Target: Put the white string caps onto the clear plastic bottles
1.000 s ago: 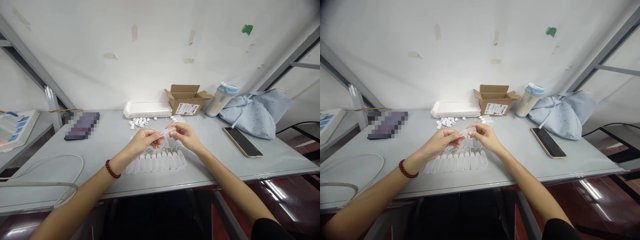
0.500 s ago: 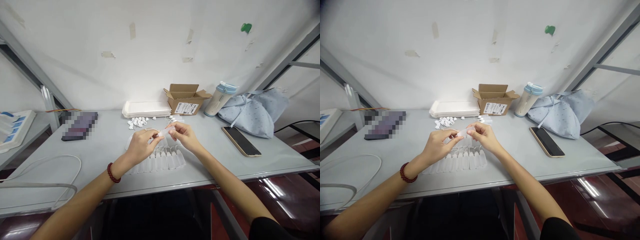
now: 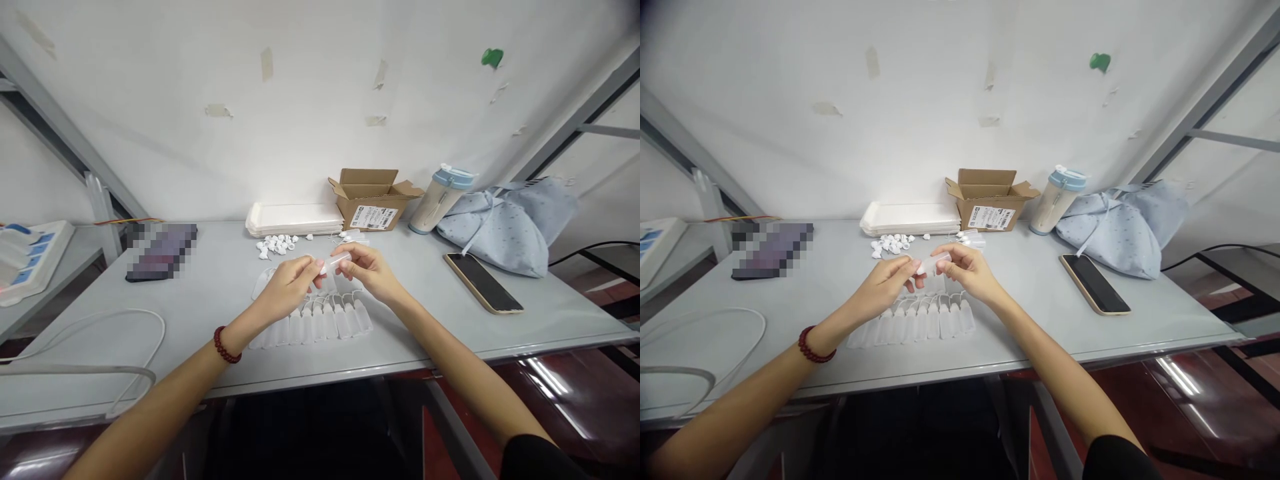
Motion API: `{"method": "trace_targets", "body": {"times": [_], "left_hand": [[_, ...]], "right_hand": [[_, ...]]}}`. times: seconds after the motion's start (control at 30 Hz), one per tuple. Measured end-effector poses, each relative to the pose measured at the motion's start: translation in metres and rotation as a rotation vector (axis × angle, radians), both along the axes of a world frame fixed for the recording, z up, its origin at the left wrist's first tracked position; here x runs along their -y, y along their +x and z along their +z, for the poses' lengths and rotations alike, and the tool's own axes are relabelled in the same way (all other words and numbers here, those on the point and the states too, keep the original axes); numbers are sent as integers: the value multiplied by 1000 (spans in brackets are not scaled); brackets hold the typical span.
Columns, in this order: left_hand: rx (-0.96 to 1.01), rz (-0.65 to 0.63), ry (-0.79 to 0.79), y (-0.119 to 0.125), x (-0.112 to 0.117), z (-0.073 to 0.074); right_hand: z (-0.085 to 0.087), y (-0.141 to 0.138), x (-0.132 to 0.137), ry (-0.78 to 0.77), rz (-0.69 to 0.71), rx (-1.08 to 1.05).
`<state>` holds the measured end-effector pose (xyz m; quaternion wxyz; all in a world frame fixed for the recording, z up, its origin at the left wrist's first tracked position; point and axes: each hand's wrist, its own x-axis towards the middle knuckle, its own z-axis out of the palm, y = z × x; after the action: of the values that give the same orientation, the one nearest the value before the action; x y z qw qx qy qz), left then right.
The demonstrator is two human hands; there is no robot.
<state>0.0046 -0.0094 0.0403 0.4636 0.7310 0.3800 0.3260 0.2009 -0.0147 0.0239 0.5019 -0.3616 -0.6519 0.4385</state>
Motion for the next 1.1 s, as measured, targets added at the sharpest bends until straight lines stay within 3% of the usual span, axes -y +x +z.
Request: {"method": "trace_targets", "body": {"times": [0.13,0.33,0.67,0.77,0.93,1.1], "left_hand": [[-12,-37,-38,0,1,-3],[-43,4,38,1,3,-2],[-51,87,282,1,5,-1],[-107,99,452,0,6,-4],[-162,95,876,-1,1,-12],[-162,64,1078,-3,-2,-16]], "right_hand": [[0,1,0,-16,27,10],[2,3,0,-67,35,-14],[1,1,1,-83,2,-3],[2,0,1,-90,-1,-4],[3,0,1,-106,6,-23],[2,-2,1,-158,-20,-94]]}}
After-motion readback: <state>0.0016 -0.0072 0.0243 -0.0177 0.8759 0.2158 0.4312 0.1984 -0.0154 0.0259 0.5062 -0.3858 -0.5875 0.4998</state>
